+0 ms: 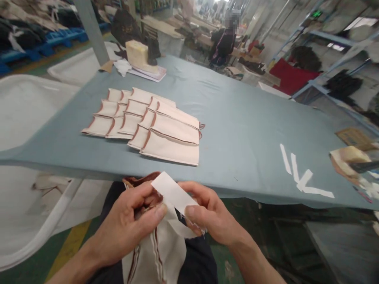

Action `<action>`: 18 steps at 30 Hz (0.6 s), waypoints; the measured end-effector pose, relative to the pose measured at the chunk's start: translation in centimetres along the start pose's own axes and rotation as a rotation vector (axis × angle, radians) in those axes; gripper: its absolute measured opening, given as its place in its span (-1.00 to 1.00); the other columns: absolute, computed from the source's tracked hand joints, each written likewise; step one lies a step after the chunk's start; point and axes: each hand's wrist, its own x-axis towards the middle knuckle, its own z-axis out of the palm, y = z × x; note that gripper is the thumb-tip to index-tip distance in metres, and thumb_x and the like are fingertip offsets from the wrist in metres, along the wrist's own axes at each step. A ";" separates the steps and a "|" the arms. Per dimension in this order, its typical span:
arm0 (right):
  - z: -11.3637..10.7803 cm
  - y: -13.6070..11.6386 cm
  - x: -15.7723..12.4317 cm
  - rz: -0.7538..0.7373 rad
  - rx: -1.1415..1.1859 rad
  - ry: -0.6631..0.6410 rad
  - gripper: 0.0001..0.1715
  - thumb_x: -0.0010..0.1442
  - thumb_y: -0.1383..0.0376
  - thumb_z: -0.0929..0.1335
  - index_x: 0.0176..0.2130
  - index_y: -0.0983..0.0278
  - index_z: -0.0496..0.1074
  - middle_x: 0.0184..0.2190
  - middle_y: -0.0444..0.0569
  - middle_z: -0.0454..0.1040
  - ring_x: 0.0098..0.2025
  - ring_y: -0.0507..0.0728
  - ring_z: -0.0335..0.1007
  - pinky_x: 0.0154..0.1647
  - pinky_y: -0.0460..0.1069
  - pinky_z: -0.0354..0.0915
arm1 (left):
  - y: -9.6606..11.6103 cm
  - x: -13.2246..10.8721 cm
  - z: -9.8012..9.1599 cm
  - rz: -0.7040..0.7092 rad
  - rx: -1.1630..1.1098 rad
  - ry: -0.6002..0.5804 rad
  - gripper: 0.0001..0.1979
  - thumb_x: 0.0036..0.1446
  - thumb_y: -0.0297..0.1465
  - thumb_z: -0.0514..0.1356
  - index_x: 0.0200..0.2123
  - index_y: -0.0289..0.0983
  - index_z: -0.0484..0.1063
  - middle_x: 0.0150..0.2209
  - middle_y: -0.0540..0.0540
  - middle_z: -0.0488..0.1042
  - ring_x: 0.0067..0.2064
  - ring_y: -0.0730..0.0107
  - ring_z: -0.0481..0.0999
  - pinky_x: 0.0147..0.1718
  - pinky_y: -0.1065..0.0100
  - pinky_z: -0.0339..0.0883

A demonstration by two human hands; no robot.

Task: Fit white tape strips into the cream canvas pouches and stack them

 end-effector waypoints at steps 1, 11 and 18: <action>0.2 0.1 -0.1 0.009 0.009 -0.007 -0.34 0.34 -0.12 0.65 0.19 0.22 0.62 -0.54 -0.30 0.37 -0.58 -0.04 0.12 -0.48 -0.10 0.21 | 0.2 -0.3 -0.2 -0.011 -0.014 0.016 -0.62 0.32 -0.03 0.33 -0.36 -0.21 0.52 -0.48 0.08 0.28 -0.45 0.41 0.22 -0.46 0.42 0.17; 0.8 0.3 -0.3 0.097 0.037 -0.039 -0.42 0.33 -0.07 0.67 0.11 0.22 0.63 -0.50 -0.30 0.39 -0.59 -0.08 0.08 -0.52 -0.13 0.17 | 0.0 -0.6 -1.4 -0.137 -0.154 0.053 -0.63 0.27 -0.03 0.38 -0.33 -0.22 0.54 -0.49 0.05 0.46 -0.49 0.41 0.38 -0.51 0.45 0.19; 0.5 0.0 -0.2 0.101 -0.007 -0.035 -0.40 0.34 -0.16 0.66 0.00 0.27 0.64 -0.56 -0.31 0.34 -0.60 -0.07 0.06 -0.56 -0.13 0.08 | -0.8 -0.1 -2.0 -0.134 -0.177 0.015 -0.55 0.33 -0.01 0.40 -0.42 -0.20 0.45 -0.56 0.11 0.34 -0.57 0.48 0.24 -0.63 0.49 0.09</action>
